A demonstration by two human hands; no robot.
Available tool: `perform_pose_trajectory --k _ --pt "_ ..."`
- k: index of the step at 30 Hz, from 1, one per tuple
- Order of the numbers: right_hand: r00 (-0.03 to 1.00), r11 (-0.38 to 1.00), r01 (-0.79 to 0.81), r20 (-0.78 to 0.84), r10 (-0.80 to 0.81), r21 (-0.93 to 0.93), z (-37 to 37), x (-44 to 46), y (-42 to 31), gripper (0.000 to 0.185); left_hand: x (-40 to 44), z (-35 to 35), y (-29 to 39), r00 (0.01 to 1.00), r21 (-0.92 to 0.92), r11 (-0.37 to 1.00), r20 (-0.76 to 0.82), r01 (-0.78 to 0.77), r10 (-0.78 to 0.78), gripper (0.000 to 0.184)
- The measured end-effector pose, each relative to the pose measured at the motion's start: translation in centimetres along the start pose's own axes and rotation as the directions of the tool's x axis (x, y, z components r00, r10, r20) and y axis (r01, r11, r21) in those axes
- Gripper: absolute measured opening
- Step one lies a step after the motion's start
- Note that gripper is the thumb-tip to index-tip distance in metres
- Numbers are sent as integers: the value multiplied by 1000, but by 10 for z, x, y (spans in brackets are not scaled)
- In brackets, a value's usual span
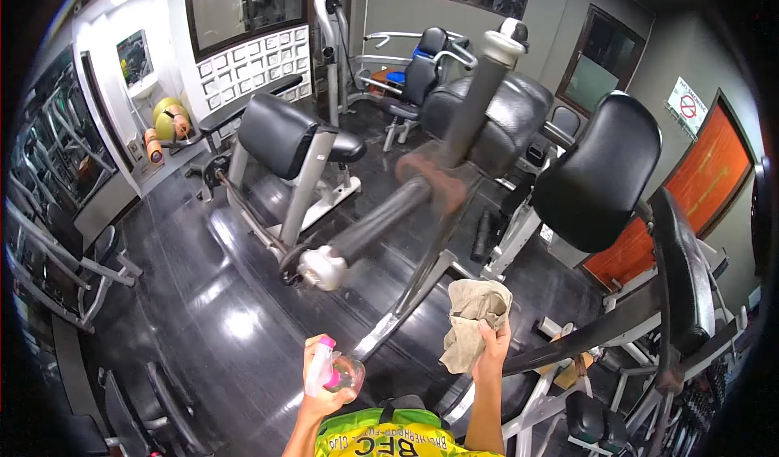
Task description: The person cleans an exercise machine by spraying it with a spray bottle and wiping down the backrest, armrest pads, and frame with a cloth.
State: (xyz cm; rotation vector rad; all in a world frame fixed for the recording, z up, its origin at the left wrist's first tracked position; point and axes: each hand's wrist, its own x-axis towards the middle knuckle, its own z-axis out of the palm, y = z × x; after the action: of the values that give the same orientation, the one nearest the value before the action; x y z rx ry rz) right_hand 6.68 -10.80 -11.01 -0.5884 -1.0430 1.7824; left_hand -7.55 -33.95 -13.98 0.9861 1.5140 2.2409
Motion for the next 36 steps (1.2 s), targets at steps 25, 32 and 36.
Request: perform_pose_trajectory --k 25,32,36 --pt "892 999 31 -450 -44 -36 93 -116 69 40 12 -128 31 878 84 962 393 261 -272 20" --pt "902 987 140 -401 -159 -75 85 -124 51 42 26 -101 36 914 -65 986 387 156 -119 32" --pt "893 987 156 -420 -161 -45 86 -122 44 35 47 -78 66 925 -67 997 380 21 6 38"
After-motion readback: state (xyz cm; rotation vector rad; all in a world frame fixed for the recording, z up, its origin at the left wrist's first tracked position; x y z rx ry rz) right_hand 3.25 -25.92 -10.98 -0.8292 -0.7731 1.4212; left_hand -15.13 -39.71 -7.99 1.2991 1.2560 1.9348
